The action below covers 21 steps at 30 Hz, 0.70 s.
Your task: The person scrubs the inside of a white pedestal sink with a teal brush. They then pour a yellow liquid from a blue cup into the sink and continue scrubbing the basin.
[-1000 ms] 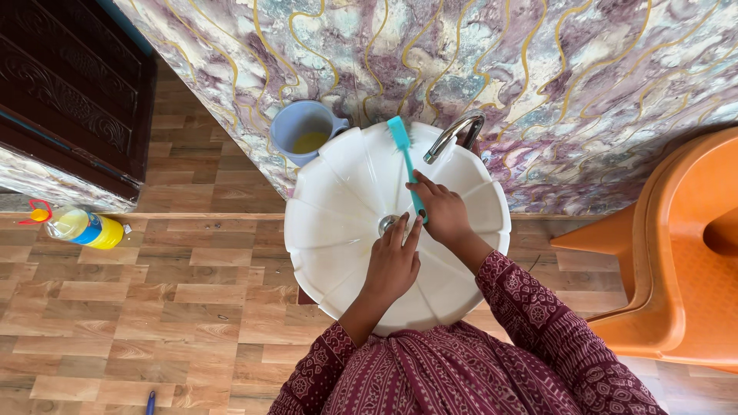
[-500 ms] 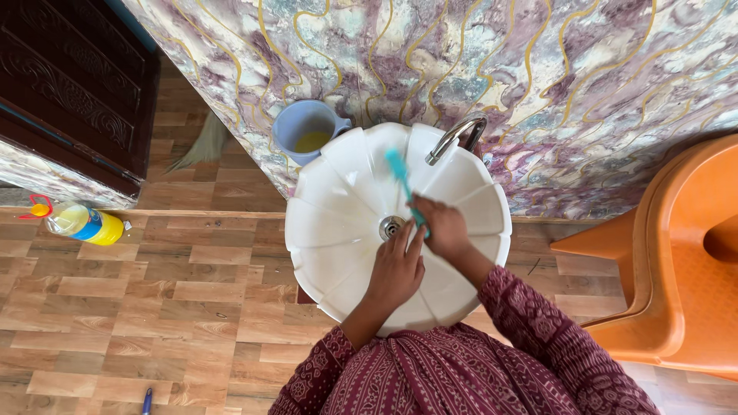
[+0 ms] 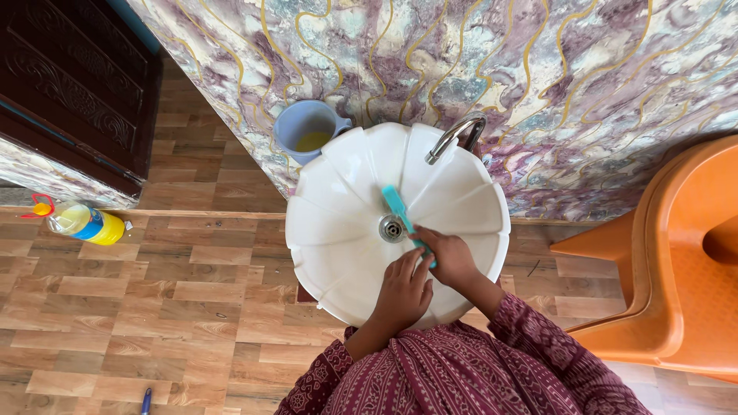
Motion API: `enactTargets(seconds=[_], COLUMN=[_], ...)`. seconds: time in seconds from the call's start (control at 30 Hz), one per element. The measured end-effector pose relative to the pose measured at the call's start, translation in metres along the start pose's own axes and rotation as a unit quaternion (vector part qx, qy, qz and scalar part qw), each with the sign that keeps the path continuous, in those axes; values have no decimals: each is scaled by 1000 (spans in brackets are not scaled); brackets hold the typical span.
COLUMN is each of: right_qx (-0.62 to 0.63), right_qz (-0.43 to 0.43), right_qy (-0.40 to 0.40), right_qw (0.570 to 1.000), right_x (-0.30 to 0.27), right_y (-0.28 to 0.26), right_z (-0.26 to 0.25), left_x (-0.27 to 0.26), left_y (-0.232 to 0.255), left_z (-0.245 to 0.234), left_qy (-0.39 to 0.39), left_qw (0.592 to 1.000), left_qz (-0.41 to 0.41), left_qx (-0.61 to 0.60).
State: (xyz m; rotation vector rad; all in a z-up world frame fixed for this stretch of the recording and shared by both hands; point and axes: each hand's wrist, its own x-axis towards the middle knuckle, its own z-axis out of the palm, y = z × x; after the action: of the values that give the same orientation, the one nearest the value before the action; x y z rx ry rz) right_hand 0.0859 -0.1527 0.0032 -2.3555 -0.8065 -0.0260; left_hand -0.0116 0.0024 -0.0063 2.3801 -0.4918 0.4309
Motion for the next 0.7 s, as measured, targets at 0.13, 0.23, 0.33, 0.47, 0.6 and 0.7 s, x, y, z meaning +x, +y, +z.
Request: enactTargets(seconds=[0.13, 0.23, 0.33, 0.47, 0.6, 0.7], right_qx=[-127, -194, -157, -104, -178, -156], right_qz=[-16, -25, -25, -20, 16, -12], right_qy=[-8, 24, 20, -42, -73, 23], right_qw=[992, 980, 987, 993, 981, 987], right_x=[-9, 6, 8, -17, -6, 16], right_y=[8, 21, 23, 11, 11, 20], right_z=[-7, -3, 2, -5, -16, -10], left_x=[-1, 9, 8, -9, -3, 12], left_y=[4, 4, 4, 7, 9, 6], left_z=[1, 0, 2, 2, 2, 2], left_qy=[-18, -25, -25, -24, -28, -37], left_qw=[1000, 999, 999, 1000, 999, 999], left_qz=[24, 21, 9, 13, 21, -6], left_qx=[-1, 20, 25, -4, -10, 18])
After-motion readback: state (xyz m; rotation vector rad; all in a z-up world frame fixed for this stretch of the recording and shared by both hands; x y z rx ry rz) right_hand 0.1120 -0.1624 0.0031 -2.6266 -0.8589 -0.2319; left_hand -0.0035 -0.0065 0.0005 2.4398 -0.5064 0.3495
